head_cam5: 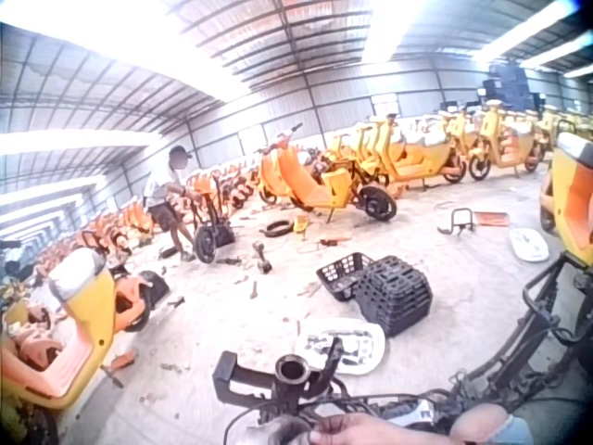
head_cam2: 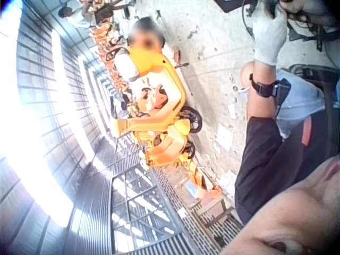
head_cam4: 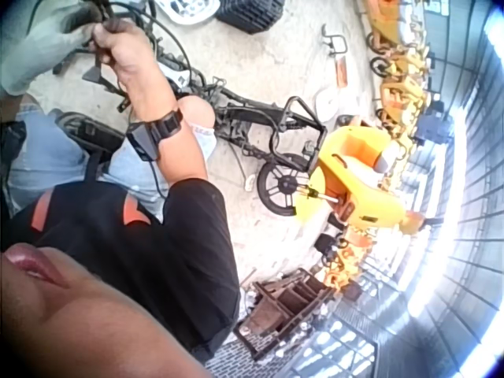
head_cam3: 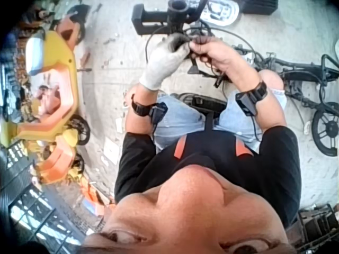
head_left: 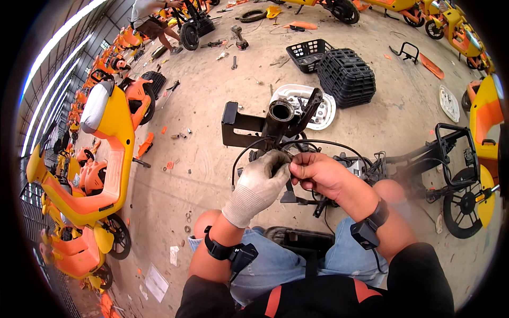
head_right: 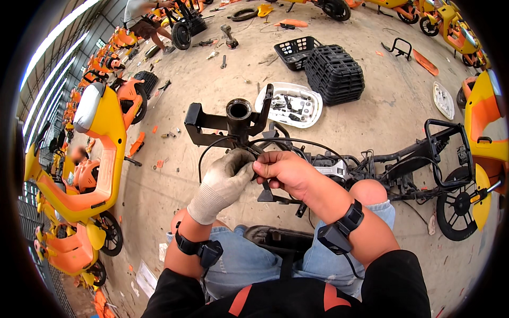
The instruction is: The person sits on the floor of a workshop and assembles the front fork and handlebar assembly of a yellow electric scooter. They use a wrench to tighten bolts and manipulate wires and cables to secure the components together.
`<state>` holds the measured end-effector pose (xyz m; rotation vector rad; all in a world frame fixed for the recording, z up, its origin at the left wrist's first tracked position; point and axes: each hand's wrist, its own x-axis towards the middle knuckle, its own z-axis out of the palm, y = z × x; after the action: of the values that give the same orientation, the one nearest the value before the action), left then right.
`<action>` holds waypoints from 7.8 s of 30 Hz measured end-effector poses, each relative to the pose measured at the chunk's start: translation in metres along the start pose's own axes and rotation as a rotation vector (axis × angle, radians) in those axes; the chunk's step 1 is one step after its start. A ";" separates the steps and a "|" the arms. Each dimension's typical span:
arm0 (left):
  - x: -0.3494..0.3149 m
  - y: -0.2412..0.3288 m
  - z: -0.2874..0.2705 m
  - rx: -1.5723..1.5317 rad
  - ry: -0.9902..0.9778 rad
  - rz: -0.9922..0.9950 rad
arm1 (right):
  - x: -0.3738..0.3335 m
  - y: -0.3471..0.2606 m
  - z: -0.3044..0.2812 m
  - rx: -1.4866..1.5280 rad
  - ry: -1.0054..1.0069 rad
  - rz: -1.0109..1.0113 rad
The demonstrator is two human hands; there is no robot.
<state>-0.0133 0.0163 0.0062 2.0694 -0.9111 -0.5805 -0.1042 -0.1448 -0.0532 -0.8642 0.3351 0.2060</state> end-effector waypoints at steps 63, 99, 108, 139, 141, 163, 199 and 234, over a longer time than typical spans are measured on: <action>0.010 -0.010 0.022 0.009 0.085 -0.069 | -0.006 -0.006 0.006 -0.229 0.264 -0.168; 0.000 -0.007 -0.002 0.187 -0.065 0.118 | -0.002 0.008 0.007 -0.113 0.106 -0.088; -0.005 0.003 0.003 0.029 -0.093 0.074 | -0.010 0.004 -0.003 -0.092 -0.075 -0.063; -0.002 0.000 0.009 0.104 0.000 0.033 | -0.015 0.003 0.016 -0.225 0.227 -0.209; -0.002 0.002 0.007 0.114 -0.026 -0.003 | -0.013 0.006 0.013 -0.225 0.222 -0.214; -0.008 -0.001 0.011 -0.120 0.128 0.445 | -0.038 -0.001 0.032 -0.621 0.227 -0.949; -0.005 0.008 0.007 0.120 0.298 0.726 | -0.038 -0.001 0.030 -0.686 0.198 -1.094; -0.009 0.009 0.003 -0.090 0.206 0.466 | -0.047 -0.027 0.022 -1.149 0.172 -1.182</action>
<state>-0.0250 0.0179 0.0126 1.7163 -1.1692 -0.1537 -0.1355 -0.1470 -0.0040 -2.0680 -0.2306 -0.8740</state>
